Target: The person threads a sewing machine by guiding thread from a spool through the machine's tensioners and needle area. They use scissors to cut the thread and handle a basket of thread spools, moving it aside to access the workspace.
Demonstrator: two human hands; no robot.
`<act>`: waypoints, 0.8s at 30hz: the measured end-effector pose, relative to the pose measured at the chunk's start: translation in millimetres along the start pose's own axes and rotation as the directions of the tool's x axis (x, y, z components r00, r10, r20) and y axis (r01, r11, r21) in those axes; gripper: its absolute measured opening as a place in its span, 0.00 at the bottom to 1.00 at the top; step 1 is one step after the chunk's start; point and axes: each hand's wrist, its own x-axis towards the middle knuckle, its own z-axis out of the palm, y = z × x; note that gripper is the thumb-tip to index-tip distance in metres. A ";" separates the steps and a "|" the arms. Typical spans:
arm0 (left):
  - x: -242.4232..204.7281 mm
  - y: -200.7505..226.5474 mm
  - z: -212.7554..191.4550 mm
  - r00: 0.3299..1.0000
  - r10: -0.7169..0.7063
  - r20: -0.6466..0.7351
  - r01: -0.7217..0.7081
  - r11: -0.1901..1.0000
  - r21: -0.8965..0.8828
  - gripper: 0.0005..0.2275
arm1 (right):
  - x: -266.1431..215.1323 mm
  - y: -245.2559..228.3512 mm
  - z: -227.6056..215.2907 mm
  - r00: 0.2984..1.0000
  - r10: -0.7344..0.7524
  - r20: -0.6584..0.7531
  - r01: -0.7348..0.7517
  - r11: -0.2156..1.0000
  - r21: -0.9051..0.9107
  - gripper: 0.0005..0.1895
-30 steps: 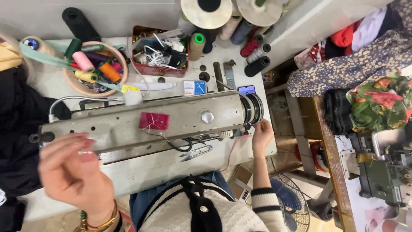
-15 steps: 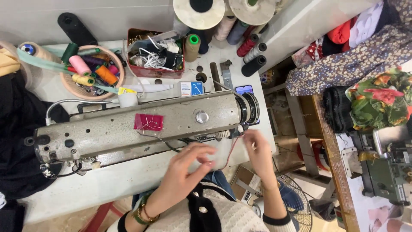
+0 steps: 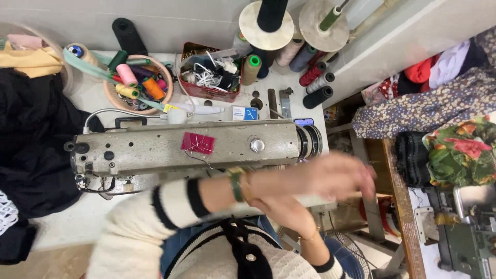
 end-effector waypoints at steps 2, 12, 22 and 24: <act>8.3 5.6 -75.3 0.972 -0.002 -0.236 0.117 0.873 0.473 0.08 | 12.5 -25.9 -11.9 0.997 -0.069 0.030 0.069 0.997 0.018 0.13; -62.8 128.2 -139.3 0.448 0.464 -0.764 0.539 0.542 0.645 0.10 | 30.5 -35.9 -3.6 0.966 -0.184 0.181 0.181 0.983 0.035 0.05; -38.0 118.9 -69.3 0.864 -0.261 -0.430 0.382 0.897 0.222 0.19 | 44.2 -58.6 2.2 0.924 -0.253 0.286 0.287 0.955 -0.081 0.07; -70.8 162.8 -63.5 0.749 -0.218 -0.626 0.496 0.810 0.312 0.20 | 41.6 -52.2 0.5 0.931 -0.296 0.212 0.298 0.954 0.025 0.13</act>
